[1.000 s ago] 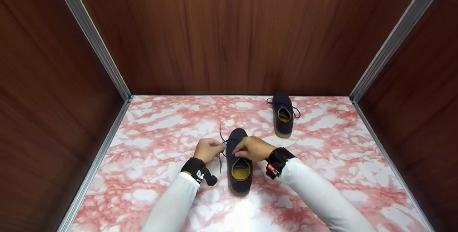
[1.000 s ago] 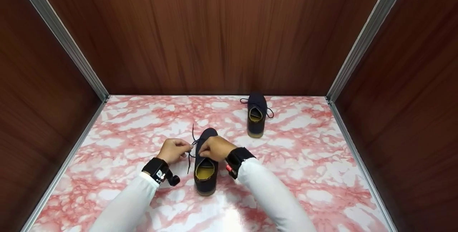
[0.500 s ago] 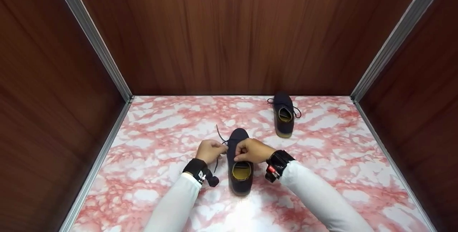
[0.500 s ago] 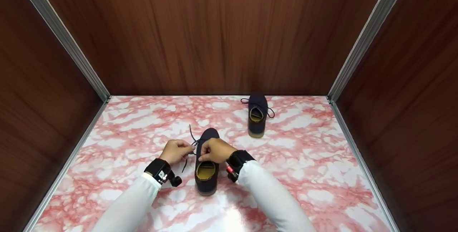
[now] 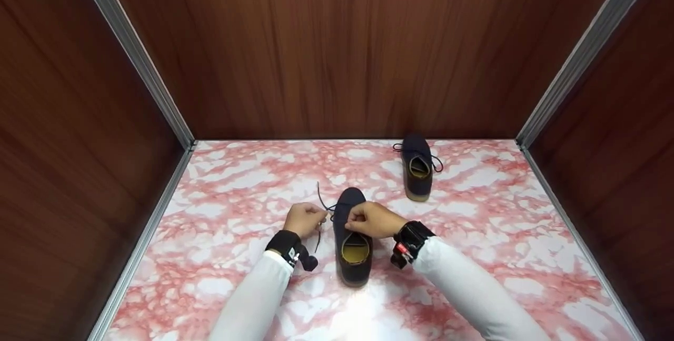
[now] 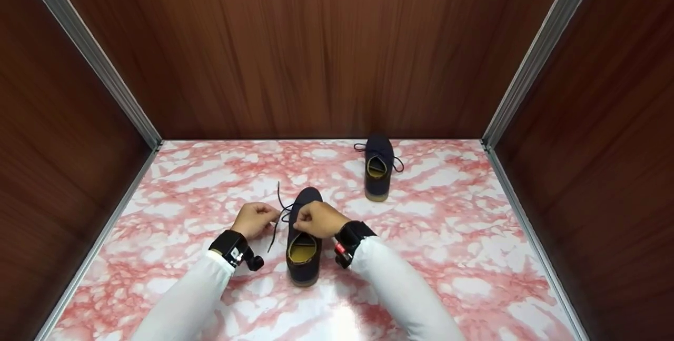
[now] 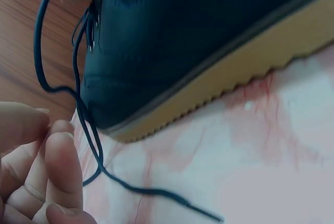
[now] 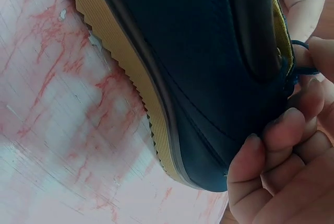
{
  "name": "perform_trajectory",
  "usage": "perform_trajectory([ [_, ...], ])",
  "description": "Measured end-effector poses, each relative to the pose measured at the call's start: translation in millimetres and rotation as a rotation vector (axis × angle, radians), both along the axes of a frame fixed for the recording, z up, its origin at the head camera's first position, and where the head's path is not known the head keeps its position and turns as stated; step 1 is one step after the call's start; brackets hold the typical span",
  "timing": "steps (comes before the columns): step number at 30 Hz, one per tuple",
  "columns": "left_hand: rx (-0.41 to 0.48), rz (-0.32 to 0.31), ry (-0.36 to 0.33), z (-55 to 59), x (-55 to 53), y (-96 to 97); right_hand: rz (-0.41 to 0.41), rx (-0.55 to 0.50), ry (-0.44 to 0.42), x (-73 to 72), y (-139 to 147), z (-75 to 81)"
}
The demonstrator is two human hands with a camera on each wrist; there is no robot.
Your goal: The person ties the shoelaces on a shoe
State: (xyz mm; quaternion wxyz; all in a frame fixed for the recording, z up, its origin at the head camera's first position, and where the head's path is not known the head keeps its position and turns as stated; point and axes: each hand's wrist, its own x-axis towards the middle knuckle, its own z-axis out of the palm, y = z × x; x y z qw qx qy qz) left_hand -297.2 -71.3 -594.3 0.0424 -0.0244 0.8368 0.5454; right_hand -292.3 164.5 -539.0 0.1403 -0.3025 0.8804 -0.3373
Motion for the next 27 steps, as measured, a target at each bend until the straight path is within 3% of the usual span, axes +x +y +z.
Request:
perform_trajectory([
  [6, -0.140, 0.037, 0.075, -1.8, -6.1, -6.2, -0.026, -0.002, -0.020, -0.1, -0.3, -1.5],
  [10, -0.226, 0.036, 0.058, -1.0, -8.2, -5.5, -0.041, -0.001, -0.031, 0.4, 0.0, -1.7],
  [20, -0.535, -0.097, 0.035, -0.7, -14.6, 5.9, -0.045, -0.006, -0.047, 1.1, -0.1, -2.0],
  [27, -0.644, -0.134, 0.056, -11.3, -22.7, 14.8, -0.050, -0.016, -0.045, 0.7, -0.4, -3.1],
])
